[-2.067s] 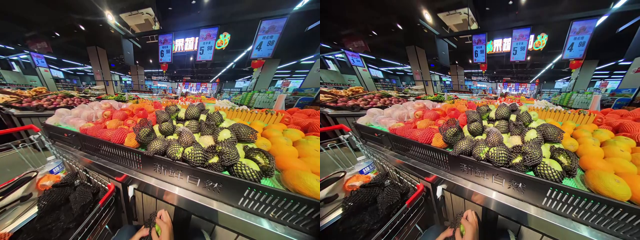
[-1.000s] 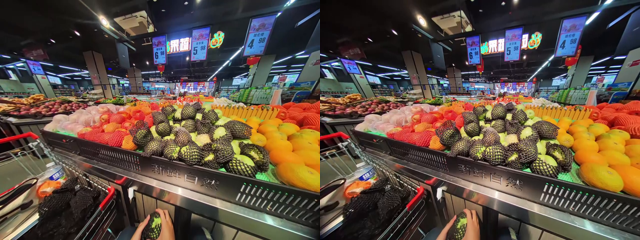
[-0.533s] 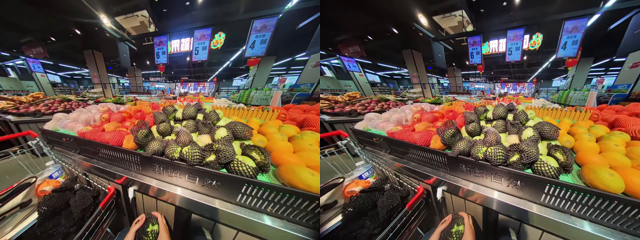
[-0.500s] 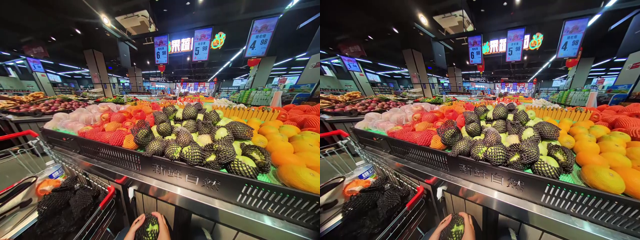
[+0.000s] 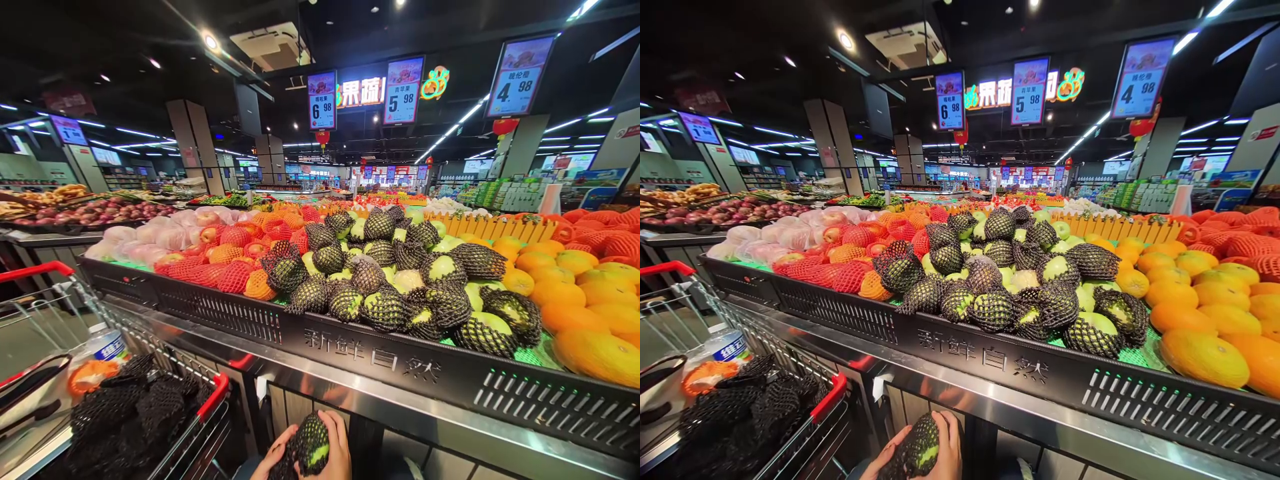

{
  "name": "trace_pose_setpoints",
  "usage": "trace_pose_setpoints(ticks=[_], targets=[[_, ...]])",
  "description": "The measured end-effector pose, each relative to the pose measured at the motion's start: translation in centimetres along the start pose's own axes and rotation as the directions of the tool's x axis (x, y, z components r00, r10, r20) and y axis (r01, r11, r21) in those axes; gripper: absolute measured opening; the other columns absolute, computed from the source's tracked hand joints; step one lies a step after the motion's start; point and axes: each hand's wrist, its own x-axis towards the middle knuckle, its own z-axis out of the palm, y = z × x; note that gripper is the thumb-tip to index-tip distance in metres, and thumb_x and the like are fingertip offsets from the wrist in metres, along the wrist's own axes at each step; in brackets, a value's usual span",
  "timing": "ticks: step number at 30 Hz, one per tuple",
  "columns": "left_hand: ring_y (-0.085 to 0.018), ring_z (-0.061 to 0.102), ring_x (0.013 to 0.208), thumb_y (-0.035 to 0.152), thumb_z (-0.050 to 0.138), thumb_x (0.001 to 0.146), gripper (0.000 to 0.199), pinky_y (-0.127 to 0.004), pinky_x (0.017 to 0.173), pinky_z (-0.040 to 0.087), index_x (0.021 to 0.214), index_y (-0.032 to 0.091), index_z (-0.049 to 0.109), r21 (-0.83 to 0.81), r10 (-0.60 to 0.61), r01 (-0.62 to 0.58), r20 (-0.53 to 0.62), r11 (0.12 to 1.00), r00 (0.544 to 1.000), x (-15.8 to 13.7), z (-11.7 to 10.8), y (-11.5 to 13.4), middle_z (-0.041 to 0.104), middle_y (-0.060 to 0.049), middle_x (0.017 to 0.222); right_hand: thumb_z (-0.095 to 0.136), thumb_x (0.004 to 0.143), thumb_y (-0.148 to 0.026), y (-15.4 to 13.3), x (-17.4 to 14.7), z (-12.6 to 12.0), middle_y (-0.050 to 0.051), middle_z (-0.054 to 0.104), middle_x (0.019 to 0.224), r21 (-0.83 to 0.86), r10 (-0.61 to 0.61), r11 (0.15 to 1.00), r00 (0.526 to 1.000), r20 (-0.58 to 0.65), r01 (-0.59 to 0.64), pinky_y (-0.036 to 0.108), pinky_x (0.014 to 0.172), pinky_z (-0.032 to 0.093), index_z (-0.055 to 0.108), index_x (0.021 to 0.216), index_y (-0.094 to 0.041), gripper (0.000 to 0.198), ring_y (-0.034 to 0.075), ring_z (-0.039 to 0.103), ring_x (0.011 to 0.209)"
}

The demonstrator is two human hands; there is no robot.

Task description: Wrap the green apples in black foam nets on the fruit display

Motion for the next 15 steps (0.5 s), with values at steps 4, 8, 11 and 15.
trace_pose_setpoints(ticks=[4,8,11,15], targets=[[-0.037,0.040,0.142,0.033,0.092,0.045,0.057,-0.044,0.120,0.033,0.098,0.020,0.077,0.051,0.059,-0.065,0.116,0.997,0.991,-0.7,-0.2,-0.3,0.073,-0.010,0.120,0.074,0.046,-0.013,-0.6,0.2,-0.2,0.010,0.058,0.129,0.093,-0.010,0.996,1.000,0.007,0.009,0.039,0.105,0.050,0.057,0.127,-0.023,0.083,0.032,0.061,0.119],[-0.034,0.041,0.142,0.033,0.091,0.049,0.052,-0.041,0.119,0.034,0.097,0.020,0.078,0.036,0.053,-0.057,0.113,0.998,0.992,-1.2,0.5,0.0,0.074,-0.010,0.119,0.082,0.047,-0.028,-0.3,0.4,0.1,0.010,0.062,0.128,0.402,0.119,0.904,0.989,0.093,-0.146,0.045,0.107,0.047,0.054,0.128,-0.025,0.086,0.033,0.060,0.120],[-0.032,0.042,0.141,0.031,0.091,0.049,0.054,-0.038,0.118,0.035,0.099,0.019,0.077,-0.006,0.053,-0.052,0.081,0.999,0.995,-1.4,0.9,0.3,0.074,-0.010,0.119,0.079,0.062,-0.054,0.3,0.5,0.2,0.011,0.065,0.126,0.592,0.208,0.756,0.960,0.188,-0.280,0.048,0.106,0.046,0.056,0.126,-0.024,0.074,0.033,0.062,0.119],[-0.033,0.043,0.141,0.029,0.089,0.048,0.054,-0.039,0.116,0.038,0.099,0.017,0.075,-0.035,0.044,-0.043,0.025,0.998,0.999,-1.8,1.6,0.7,0.073,-0.011,0.119,0.077,0.067,-0.058,0.6,0.2,0.7,0.011,0.070,0.119,0.669,0.295,0.652,0.932,0.210,-0.357,0.047,0.104,0.046,0.065,0.116,-0.023,0.062,0.031,0.063,0.115]])
